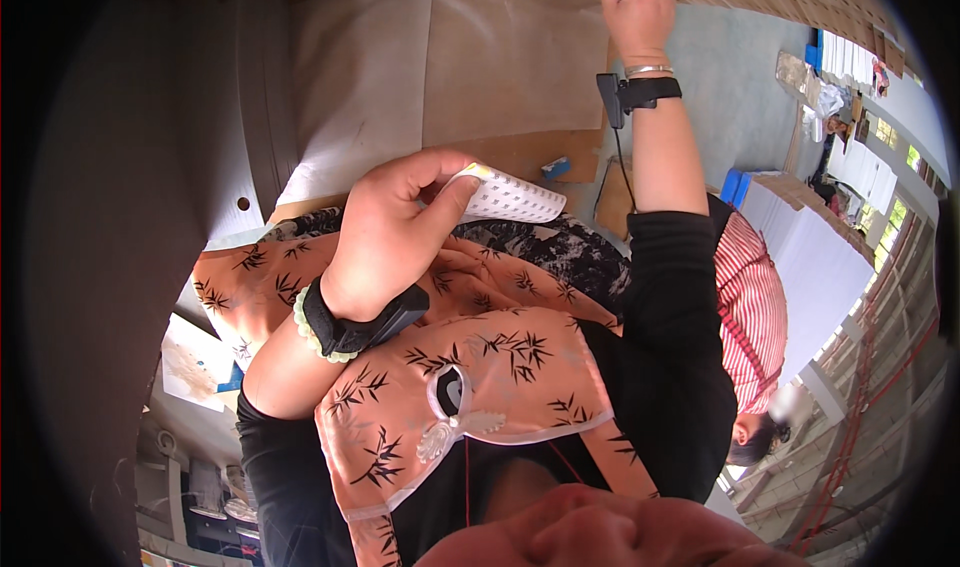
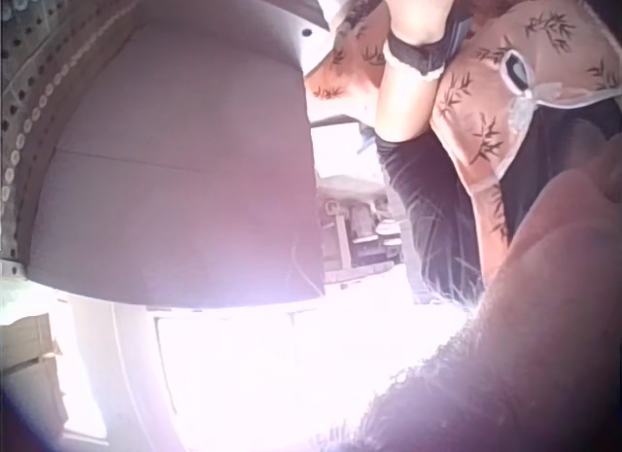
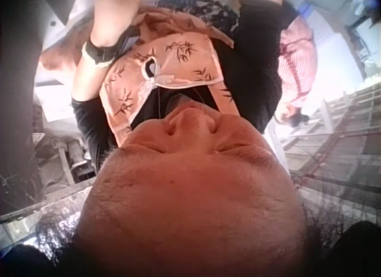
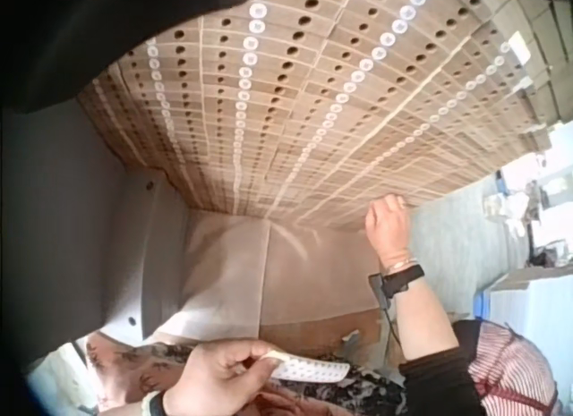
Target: Applying small circular labels to the edges of stacked wood panels in a workshop environment.
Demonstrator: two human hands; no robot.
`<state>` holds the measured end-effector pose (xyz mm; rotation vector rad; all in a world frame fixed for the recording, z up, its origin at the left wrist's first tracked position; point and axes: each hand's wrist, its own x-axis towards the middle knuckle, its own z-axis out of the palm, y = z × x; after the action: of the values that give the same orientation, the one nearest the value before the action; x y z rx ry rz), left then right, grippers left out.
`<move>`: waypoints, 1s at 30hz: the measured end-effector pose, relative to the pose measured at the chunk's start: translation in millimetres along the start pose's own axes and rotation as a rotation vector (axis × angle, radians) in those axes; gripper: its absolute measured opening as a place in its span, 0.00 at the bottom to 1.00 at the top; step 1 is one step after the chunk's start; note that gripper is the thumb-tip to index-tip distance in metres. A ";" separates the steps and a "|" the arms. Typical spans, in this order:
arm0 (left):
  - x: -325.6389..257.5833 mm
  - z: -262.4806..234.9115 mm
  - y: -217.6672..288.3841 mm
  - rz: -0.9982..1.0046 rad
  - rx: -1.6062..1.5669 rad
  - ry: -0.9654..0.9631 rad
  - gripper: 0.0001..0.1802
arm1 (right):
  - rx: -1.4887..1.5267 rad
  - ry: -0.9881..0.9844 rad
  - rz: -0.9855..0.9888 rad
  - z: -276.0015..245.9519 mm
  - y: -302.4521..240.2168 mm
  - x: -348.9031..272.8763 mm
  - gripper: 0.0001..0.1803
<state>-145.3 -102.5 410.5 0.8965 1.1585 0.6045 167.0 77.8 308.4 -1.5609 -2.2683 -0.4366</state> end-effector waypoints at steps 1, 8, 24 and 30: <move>0.1 -0.3 -0.1 -0.002 0.006 0.003 0.08 | -0.017 0.011 0.003 -0.8 -1.5 -0.5 0.02; -2.0 -2.6 0.1 0.042 0.037 -0.019 0.08 | -0.044 0.045 0.009 -0.9 -3.5 -2.5 0.02; -9.8 -4.7 1.2 0.080 0.106 -0.017 0.07 | -0.124 0.087 0.011 -6.8 -6.5 0.9 0.03; -11.1 -7.1 2.4 0.054 0.062 -0.038 0.08 | -0.387 0.193 -0.038 16.8 11.8 -11.3 0.07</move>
<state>-155.4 -108.1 417.3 0.9916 1.1266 0.5956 179.8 79.9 288.9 -1.5668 -2.1559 -1.0407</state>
